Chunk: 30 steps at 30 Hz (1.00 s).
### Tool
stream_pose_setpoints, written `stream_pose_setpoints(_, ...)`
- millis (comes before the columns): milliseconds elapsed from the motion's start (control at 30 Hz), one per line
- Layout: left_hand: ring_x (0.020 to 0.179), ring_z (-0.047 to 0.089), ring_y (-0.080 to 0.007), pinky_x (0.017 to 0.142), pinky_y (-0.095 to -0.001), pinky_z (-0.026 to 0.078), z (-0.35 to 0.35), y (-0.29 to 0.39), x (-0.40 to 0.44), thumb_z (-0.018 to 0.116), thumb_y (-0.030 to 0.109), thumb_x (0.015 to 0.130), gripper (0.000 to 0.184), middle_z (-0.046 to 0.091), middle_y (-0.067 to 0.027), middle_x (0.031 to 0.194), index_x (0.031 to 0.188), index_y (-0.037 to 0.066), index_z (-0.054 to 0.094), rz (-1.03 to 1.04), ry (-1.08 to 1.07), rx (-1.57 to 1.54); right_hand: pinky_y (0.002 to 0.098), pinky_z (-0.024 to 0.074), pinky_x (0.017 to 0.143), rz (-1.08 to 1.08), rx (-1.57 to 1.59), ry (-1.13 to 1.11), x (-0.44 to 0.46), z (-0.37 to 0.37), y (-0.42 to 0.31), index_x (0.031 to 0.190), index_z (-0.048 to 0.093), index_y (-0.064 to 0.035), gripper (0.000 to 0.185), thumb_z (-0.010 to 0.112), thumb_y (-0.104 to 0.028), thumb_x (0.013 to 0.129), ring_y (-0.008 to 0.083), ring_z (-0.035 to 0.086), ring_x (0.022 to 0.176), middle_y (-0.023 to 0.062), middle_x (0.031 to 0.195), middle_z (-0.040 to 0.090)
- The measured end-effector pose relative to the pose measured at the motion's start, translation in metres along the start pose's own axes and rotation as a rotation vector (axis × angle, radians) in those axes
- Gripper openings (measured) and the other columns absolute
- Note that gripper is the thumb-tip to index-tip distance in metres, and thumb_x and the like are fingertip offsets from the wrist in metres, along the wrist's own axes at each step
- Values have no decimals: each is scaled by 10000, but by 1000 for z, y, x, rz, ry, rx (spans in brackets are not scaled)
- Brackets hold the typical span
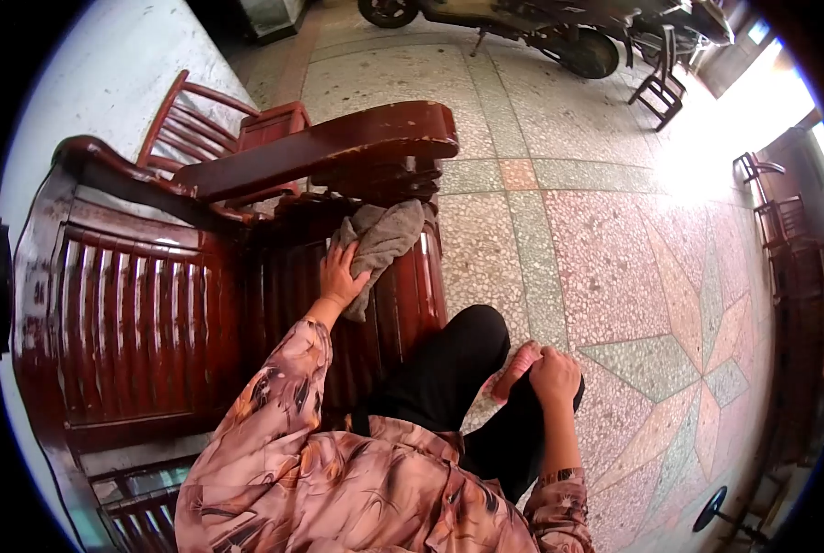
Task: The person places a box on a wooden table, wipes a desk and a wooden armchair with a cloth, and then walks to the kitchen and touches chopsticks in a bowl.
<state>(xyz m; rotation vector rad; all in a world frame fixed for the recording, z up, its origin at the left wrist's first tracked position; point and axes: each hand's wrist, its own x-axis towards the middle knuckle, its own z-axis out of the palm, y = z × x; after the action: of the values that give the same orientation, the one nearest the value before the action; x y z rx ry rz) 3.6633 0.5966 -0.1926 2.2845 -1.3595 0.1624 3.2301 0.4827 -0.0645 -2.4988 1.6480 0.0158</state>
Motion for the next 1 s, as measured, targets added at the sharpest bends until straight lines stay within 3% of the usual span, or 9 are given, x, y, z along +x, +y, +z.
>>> stream_pose_setpoints(33, 1286, 337, -335, 1004, -539, 280, -2, -12, -10, 669, 434, 687, 700, 438, -131, 1315, 1301, 170, 462, -46, 0, 18, 400, 469, 756, 3, -20, 31, -1, 4, 3, 813, 664, -81, 173, 535, -183, 761, 285, 625, 776, 133, 760, 655)
stream_pose_setpoints(300, 1312, 297, -359, 988, -542, 323, -90, -101, -152, 606, 455, 798, 675, 382, -192, 1359, 1325, 90, 396, -734, -109, 327, 399, 461, 768, -13, -37, 42, -8, 3, 4, 824, 659, -81, 175, 524, -176, 767, 290, 620, 771, 143, 749, 649)
stream_pose_setpoints(400, 1311, 289, -371, 995, -542, 313, -106, -102, -216, 589, 445, 810, 694, 368, -196, 1365, 1329, 41, 371, -624, -182, 336, 426, 479, 762, -9, -37, -3, -8, 2, 4, 860, 663, -87, 172, 531, -173, 790, 324, 633, 806, 171, 807, 661)
stream_pose_setpoints(533, 1316, 257, -413, 1000, -552, 294, -120, -51, -293, 589, 431, 802, 714, 346, -242, 1365, 1334, 12, 364, -750, -242, 335, 428, 479, 762, -24, -26, 24, -8, 4, 3, 855, 663, -87, 170, 530, -169, 786, 330, 630, 800, 170, 807, 660)
stream_pose_setpoints(700, 1328, 230, -419, 1028, -554, 249, -136, -25, -361, 603, 433, 785, 750, 336, -255, 1368, 1345, 0, 353, -735, -371, 226, 424, 470, 776, -24, -18, 27, -9, 4, 3, 863, 657, -89, 169, 528, -166, 785, 339, 621, 816, 165, 826, 661)
stream_pose_setpoints(1000, 1314, 244, -429, 1036, -570, 221, -111, -39, -272, 623, 404, 773, 757, 350, -261, 1345, 1341, -15, 350, -689, -169, 263, 411, 446, 783, -44, -58, 7, 3, 12, 2, 848, 643, -81, 161, 531, -158, 761, 314, 611, 796, 158, 789, 650)
